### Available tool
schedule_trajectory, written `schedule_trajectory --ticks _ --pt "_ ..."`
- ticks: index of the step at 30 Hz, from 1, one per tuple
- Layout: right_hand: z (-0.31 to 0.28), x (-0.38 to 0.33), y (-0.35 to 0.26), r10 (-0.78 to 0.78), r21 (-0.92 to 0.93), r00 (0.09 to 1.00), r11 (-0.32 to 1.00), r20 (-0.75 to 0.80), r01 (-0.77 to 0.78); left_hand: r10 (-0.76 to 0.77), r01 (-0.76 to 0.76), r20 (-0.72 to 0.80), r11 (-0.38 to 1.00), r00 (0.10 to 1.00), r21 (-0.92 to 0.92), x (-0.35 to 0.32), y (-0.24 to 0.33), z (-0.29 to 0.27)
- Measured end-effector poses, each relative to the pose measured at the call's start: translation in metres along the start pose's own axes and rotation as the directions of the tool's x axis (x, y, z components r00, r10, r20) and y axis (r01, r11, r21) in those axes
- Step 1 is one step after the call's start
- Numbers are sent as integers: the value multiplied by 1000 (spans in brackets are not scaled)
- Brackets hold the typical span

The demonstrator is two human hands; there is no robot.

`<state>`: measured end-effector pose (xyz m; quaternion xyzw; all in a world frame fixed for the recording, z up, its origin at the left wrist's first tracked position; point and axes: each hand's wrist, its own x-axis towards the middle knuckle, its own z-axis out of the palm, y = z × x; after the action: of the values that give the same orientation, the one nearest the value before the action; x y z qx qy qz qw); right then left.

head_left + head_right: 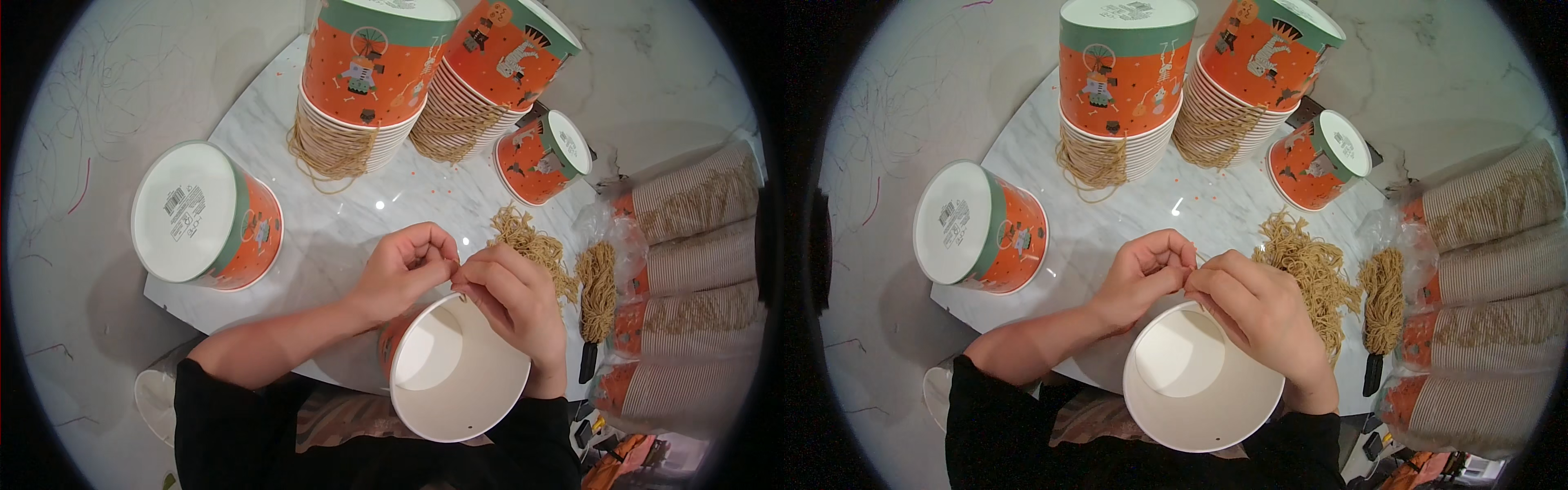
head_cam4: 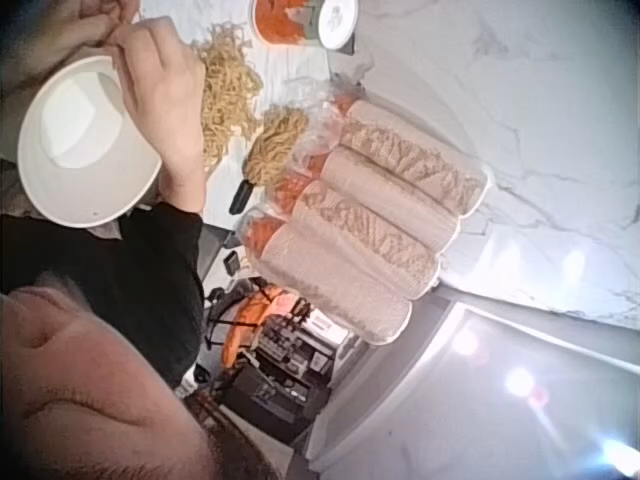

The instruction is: Attach rope handles to pre-punched holes in decorated paper buckets.

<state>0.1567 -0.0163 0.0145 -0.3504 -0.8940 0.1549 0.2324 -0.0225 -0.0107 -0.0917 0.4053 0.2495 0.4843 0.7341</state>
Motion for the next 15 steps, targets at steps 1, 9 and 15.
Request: schedule_trajectory --ticks 1,9,15 --pt "-1 0 1 -27 -25 1000 999 -8 26 -7 7 13 1000 1000 15 2 2 0" --pt "-3 0 3 -57 -97 998 994 -20 55 21 -19 24 996 999 -85 4 0 2" --pt "-2 2 3 -63 -110 997 992 -36 59 105 -104 3 992 995 -69 4 4 2"
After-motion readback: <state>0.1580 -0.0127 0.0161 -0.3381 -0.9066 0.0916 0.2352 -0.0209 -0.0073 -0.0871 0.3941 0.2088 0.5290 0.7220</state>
